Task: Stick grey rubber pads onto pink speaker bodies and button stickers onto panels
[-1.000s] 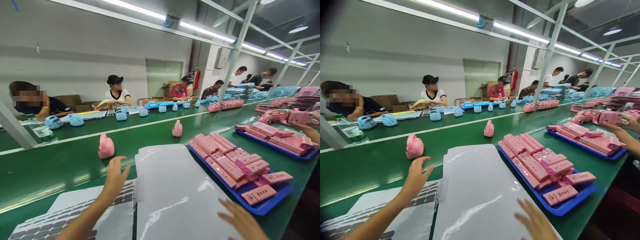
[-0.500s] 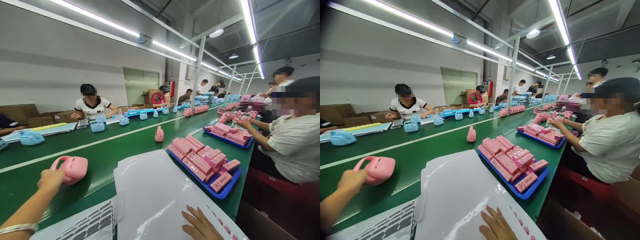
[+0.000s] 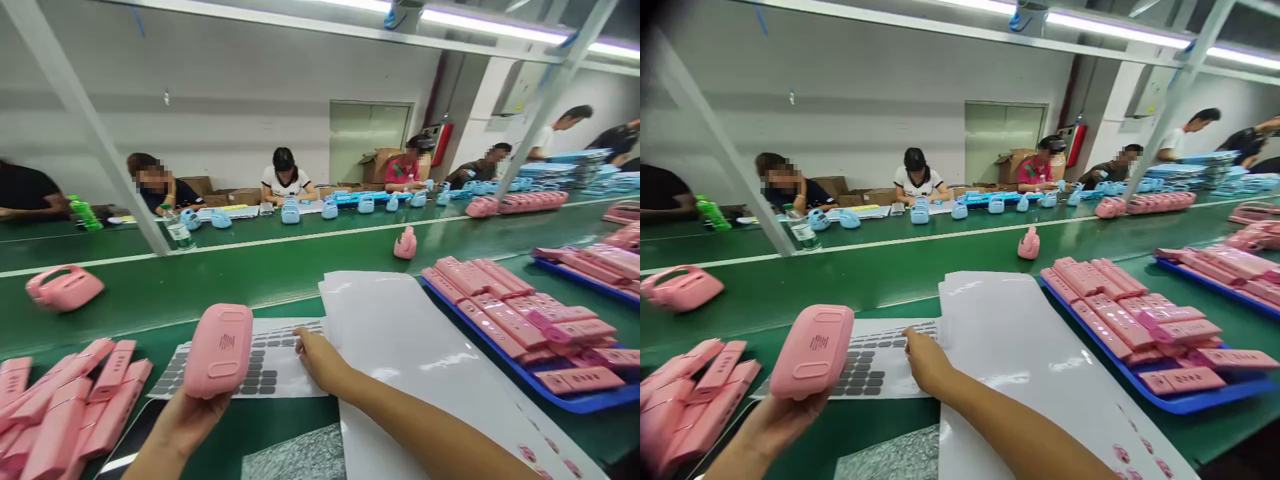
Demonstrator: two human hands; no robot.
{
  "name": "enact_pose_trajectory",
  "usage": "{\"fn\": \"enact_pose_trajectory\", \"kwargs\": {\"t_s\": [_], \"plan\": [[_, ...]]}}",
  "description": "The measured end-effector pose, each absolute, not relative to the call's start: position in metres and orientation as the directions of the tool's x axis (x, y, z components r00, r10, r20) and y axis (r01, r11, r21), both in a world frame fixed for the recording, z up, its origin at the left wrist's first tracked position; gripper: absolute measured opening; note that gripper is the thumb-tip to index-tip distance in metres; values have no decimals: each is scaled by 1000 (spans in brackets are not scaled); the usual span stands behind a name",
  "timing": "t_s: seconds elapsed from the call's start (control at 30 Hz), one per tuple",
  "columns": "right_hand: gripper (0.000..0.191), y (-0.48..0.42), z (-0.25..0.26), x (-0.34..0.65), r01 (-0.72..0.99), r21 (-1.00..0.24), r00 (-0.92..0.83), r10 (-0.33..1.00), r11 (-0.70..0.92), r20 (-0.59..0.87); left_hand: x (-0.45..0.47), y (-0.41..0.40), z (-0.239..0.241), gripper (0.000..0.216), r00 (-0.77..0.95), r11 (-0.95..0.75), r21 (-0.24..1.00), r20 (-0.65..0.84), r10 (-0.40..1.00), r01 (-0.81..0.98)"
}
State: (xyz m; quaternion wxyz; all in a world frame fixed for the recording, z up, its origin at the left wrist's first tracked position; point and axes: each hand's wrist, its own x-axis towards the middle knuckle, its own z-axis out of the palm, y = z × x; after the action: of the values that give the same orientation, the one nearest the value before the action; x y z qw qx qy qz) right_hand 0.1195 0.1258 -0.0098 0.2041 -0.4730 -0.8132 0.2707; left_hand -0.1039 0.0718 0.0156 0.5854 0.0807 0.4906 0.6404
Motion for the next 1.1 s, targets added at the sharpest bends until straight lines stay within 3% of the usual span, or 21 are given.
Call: {"fn": "enact_pose_trajectory", "kwargs": {"t_s": [0.13,0.3,0.4,0.8,0.9,1.03,1.1], "plan": [[27,121,-14,77,686,-580,-476,874,439,99,-108,54,7,49,-239,164,574,-561,793,-802],[25,102,-22,66,757,-516,-423,903,401,80,-112,55,-13,51,-204,132,530,-527,825,-837],[15,101,-29,67,780,-506,-387,919,368,71,-108,55,-19,50,-186,120,504,-515,837,-856],[6,110,-21,76,652,-682,-370,924,331,95,-105,44,-14,48,-207,48,448,-501,840,-893],[12,105,-22,75,624,-718,-327,937,310,120,-104,42,-12,48,-210,31,448,-478,853,-893],[54,94,-26,66,608,-741,-310,944,285,109,-104,41,-11,44,-188,39,438,-462,867,-898],[61,91,-29,63,595,-763,-281,955,252,96,-103,40,-10,41,-168,55,430,-464,870,-901]]}}
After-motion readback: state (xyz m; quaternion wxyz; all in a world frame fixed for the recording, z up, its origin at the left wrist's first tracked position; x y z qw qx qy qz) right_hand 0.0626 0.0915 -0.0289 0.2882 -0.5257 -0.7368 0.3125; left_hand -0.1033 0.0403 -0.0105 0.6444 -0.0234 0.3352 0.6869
